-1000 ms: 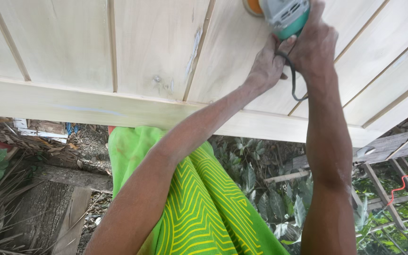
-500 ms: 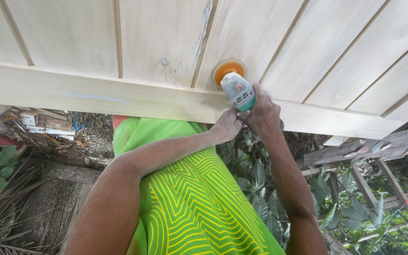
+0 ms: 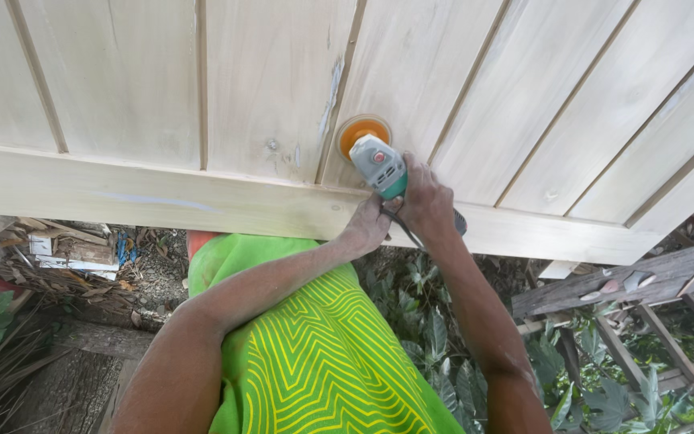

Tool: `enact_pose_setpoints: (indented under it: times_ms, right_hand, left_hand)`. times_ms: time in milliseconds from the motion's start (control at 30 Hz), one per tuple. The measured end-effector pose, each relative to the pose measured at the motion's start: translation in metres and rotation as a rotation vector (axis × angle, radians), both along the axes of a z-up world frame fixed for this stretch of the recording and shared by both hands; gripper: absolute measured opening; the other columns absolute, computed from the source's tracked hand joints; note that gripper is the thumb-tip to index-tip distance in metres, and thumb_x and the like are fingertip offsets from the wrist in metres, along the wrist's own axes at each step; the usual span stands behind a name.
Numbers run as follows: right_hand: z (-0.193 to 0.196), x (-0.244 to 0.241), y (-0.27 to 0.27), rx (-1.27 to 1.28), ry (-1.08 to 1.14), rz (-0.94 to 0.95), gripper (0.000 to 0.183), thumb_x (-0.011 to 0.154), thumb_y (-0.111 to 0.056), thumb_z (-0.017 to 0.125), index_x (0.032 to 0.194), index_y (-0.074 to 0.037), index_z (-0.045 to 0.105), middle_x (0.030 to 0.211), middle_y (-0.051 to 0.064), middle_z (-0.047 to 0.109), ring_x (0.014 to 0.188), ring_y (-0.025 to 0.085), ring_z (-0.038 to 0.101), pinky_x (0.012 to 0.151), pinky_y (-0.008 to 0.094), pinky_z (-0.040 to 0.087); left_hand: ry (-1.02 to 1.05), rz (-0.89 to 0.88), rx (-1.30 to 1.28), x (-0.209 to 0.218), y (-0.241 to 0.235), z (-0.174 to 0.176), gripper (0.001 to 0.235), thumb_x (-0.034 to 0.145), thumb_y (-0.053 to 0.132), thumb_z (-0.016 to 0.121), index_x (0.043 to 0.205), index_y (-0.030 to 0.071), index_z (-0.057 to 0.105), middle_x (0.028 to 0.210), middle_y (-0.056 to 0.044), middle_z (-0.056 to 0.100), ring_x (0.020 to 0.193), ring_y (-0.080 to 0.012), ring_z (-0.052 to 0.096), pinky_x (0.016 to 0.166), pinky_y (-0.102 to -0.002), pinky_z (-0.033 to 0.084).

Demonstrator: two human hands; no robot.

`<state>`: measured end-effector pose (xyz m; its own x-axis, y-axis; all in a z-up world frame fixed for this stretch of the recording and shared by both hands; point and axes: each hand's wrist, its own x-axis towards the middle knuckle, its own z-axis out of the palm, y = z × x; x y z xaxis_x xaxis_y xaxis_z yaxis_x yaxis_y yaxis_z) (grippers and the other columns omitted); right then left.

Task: The person uses an electric orbital sander to smooth the surface of a large, light-colored wooden door or panel. They move the sander systematically across the flat panels and along the frame, occasionally using their left hand to steady the wood.

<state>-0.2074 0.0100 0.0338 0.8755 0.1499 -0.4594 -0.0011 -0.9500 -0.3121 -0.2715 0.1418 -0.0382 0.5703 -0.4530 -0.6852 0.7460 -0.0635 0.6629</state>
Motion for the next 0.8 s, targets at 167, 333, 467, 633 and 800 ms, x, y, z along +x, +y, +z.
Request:
enact_pose_setpoints:
  times_ms: [167,333,467,633,800]
  right_hand:
    - [0.008,0.079,-0.026,-0.022,-0.065,0.014,0.075,0.078,-0.015,0.08,0.142,0.002,0.044,0.108,0.026,0.071,0.095,0.039,0.074,0.074,0.046,0.062]
    - [0.016,0.161,-0.047,-0.014,-0.134,0.068,0.073,0.077,-0.014,0.08,0.139,0.0,0.044,0.1,0.026,0.073,0.083,0.042,0.074,0.071,0.049,0.062]
    - [0.014,0.22,-0.066,-0.022,-0.159,0.081,0.067,0.087,-0.009,0.07,0.146,-0.002,0.04,0.096,0.023,0.074,0.079,0.04,0.076,0.075,0.046,0.064]
    - [0.007,0.29,-0.082,-0.007,-0.216,0.08,0.065,0.092,-0.018,0.078,0.139,0.008,0.041,0.079,0.022,0.072,0.071,0.043,0.073,0.07,0.048,0.062]
    - [-0.014,0.337,-0.099,-0.048,-0.243,0.02,0.036,0.095,-0.031,0.082,0.102,0.0,0.065,0.078,0.016,0.069,0.066,0.036,0.074,0.06,0.042,0.063]
  left_hand:
    - [0.062,0.062,-0.037,0.092,-0.034,0.017,0.058,0.101,0.05,0.046,0.133,0.002,0.046,0.094,-0.019,0.068,0.069,-0.0253,0.073,0.049,-0.034,0.062]
    - [-0.063,0.196,-0.065,0.171,-0.062,0.019,0.062,0.099,0.054,0.047,0.131,0.001,0.048,0.098,-0.017,0.069,0.081,-0.0234,0.074,0.055,-0.035,0.062]
    - [-0.088,0.25,-0.088,0.23,-0.083,0.013,0.069,0.096,0.062,0.046,0.129,0.001,0.051,0.096,-0.014,0.072,0.084,-0.022,0.077,0.056,-0.034,0.062]
    - [-0.135,0.31,-0.065,0.306,-0.102,0.0,0.079,0.092,0.07,0.047,0.124,-0.001,0.056,0.094,-0.017,0.076,0.084,-0.0232,0.081,0.058,-0.034,0.065]
    - [-0.125,0.382,-0.099,0.361,-0.114,-0.007,0.078,0.088,0.073,0.048,0.123,0.003,0.056,0.091,-0.015,0.08,0.083,-0.0249,0.083,0.055,-0.036,0.066]
